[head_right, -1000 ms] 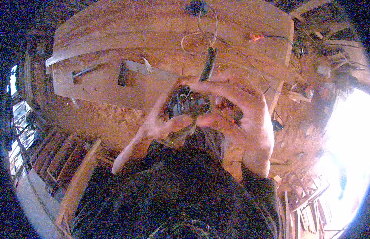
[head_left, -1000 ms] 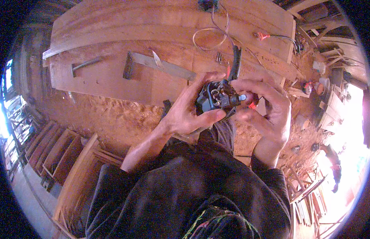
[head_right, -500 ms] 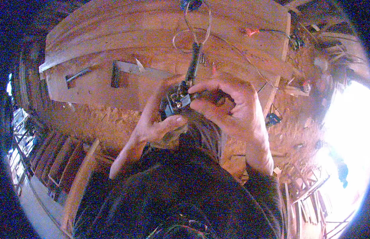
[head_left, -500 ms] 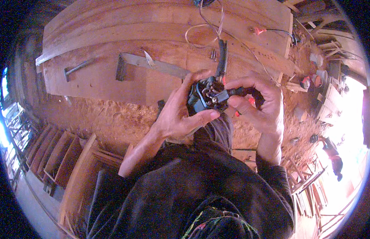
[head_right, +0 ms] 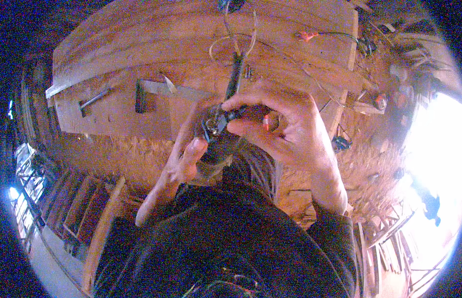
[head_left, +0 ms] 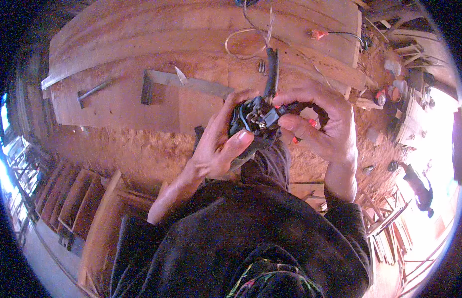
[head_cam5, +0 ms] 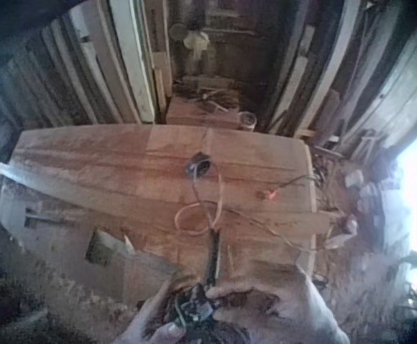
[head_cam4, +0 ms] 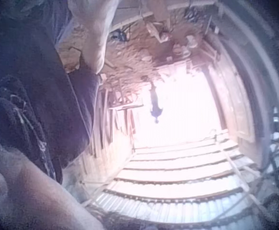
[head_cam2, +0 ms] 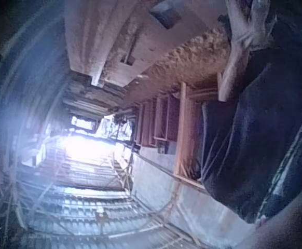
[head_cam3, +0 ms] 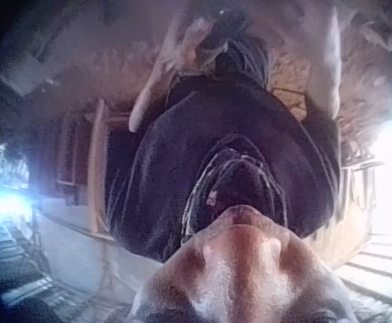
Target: The person uses a screwdriver to tighten a screw on a small black component. They then attach this component to a handheld power tool, likely a router, and secure it by tightening a knob. The person continues to adjust and tighten parts of the tool.
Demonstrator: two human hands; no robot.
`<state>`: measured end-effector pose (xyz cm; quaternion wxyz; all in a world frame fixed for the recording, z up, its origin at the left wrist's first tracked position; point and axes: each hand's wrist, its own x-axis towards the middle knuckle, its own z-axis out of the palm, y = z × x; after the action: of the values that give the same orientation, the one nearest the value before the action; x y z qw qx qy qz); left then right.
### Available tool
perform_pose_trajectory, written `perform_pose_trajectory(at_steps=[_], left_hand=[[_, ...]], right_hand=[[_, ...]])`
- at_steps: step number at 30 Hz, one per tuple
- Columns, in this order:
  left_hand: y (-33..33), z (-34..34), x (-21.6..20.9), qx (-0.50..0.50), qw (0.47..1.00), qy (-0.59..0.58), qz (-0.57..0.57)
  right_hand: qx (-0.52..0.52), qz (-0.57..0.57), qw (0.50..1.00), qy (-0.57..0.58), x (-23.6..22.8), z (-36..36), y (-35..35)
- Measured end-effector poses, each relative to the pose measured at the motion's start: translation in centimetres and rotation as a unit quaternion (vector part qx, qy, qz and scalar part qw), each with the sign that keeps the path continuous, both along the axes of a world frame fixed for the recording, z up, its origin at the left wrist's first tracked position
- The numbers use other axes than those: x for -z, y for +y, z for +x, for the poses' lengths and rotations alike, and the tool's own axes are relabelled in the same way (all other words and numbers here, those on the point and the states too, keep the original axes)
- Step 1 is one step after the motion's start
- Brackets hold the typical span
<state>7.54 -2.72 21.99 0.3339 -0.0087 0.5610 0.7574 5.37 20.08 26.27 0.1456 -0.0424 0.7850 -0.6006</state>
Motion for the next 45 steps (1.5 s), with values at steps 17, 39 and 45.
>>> perform_pose_trajectory(at_steps=[17,39,45], left_hand=[[-0.6,0.6,0.5,-0.003,0.999,-0.054,0.005],[-0.5,0.2,-1.2,0.002,1.000,-0.011,-0.009],[-0.3,0.3,-1.3,-0.012,0.999,-0.021,-0.020]], right_hand=[[-0.082,-0.073,0.993,0.049,-0.4,-1.7,-0.7],[-0.095,-0.030,0.986,0.137,-0.5,0.9,-0.7],[-0.069,-0.012,0.987,0.147,-0.3,1.2,-1.2]])
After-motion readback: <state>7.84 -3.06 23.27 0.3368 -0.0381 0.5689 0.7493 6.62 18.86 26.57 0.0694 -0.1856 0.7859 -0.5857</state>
